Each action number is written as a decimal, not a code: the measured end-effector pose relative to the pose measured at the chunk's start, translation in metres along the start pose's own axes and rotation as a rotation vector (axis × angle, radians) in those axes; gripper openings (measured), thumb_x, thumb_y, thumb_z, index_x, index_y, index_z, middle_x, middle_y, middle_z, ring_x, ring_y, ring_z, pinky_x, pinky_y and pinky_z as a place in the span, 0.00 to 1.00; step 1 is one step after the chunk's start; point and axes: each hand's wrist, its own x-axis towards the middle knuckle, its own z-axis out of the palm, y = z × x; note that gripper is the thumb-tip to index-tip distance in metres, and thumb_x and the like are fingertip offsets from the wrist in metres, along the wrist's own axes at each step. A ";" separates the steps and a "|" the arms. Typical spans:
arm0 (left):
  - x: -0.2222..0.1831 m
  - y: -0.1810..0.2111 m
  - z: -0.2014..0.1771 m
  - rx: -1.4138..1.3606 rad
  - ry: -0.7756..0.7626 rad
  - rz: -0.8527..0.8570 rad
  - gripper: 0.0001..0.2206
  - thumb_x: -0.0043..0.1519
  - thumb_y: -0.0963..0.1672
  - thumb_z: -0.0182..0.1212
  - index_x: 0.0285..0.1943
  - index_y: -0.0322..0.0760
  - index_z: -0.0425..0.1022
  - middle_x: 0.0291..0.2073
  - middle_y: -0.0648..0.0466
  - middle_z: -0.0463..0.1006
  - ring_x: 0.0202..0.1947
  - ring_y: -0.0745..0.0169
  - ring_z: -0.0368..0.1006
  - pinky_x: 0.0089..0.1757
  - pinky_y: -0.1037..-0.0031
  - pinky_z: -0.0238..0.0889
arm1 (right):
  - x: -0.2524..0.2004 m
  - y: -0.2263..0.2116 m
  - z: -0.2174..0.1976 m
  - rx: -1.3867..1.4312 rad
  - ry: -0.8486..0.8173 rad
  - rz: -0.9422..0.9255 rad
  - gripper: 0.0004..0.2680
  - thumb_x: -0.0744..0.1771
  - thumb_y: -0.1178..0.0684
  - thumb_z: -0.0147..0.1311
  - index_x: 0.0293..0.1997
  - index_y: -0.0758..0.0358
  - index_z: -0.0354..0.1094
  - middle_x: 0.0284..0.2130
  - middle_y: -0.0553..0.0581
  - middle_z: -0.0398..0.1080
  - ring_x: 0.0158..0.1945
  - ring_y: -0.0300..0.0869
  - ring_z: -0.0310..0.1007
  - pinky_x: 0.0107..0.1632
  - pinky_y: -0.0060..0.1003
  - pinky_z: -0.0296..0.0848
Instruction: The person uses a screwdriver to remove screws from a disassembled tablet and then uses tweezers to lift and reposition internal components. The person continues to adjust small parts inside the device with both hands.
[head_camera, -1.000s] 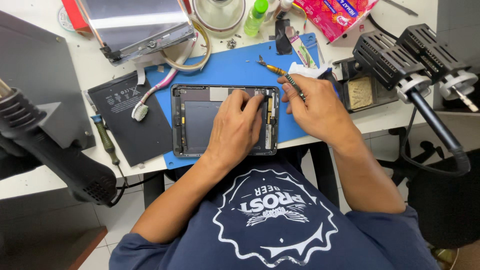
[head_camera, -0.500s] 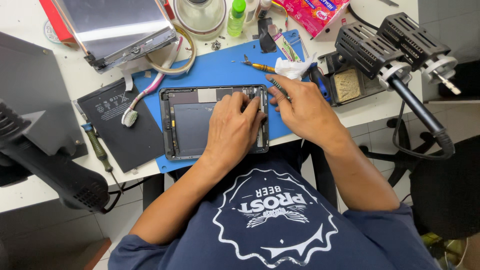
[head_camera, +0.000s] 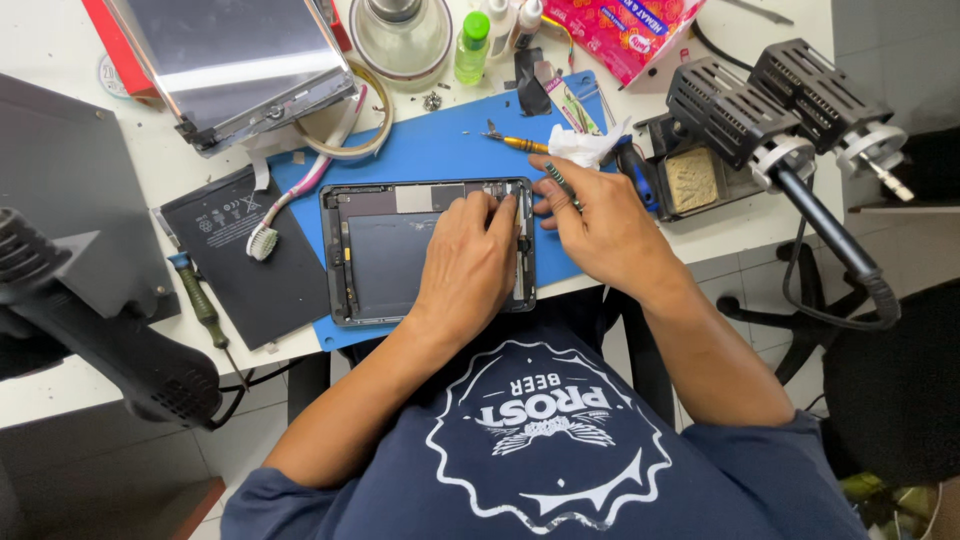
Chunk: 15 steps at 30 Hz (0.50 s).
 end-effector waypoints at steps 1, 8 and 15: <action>-0.002 0.001 0.000 -0.002 -0.009 -0.001 0.13 0.70 0.40 0.64 0.61 0.26 0.82 0.41 0.45 0.72 0.34 0.41 0.71 0.35 0.57 0.60 | -0.002 0.002 0.001 0.005 0.000 0.007 0.12 0.77 0.56 0.49 0.67 0.70 0.76 0.37 0.74 0.83 0.39 0.57 0.89 0.38 0.46 0.87; 0.001 0.003 -0.004 -0.005 -0.050 -0.055 0.18 0.66 0.42 0.68 0.64 0.25 0.80 0.39 0.46 0.71 0.35 0.41 0.71 0.36 0.57 0.63 | 0.002 0.009 -0.001 0.037 0.003 0.002 0.12 0.78 0.56 0.48 0.67 0.69 0.76 0.37 0.71 0.83 0.38 0.54 0.89 0.38 0.45 0.87; 0.001 0.005 -0.002 0.031 -0.100 -0.095 0.22 0.61 0.42 0.69 0.65 0.28 0.79 0.36 0.47 0.71 0.34 0.40 0.73 0.36 0.55 0.65 | 0.002 0.007 -0.004 0.036 -0.003 0.002 0.12 0.78 0.55 0.48 0.65 0.69 0.77 0.36 0.70 0.84 0.37 0.52 0.89 0.38 0.43 0.86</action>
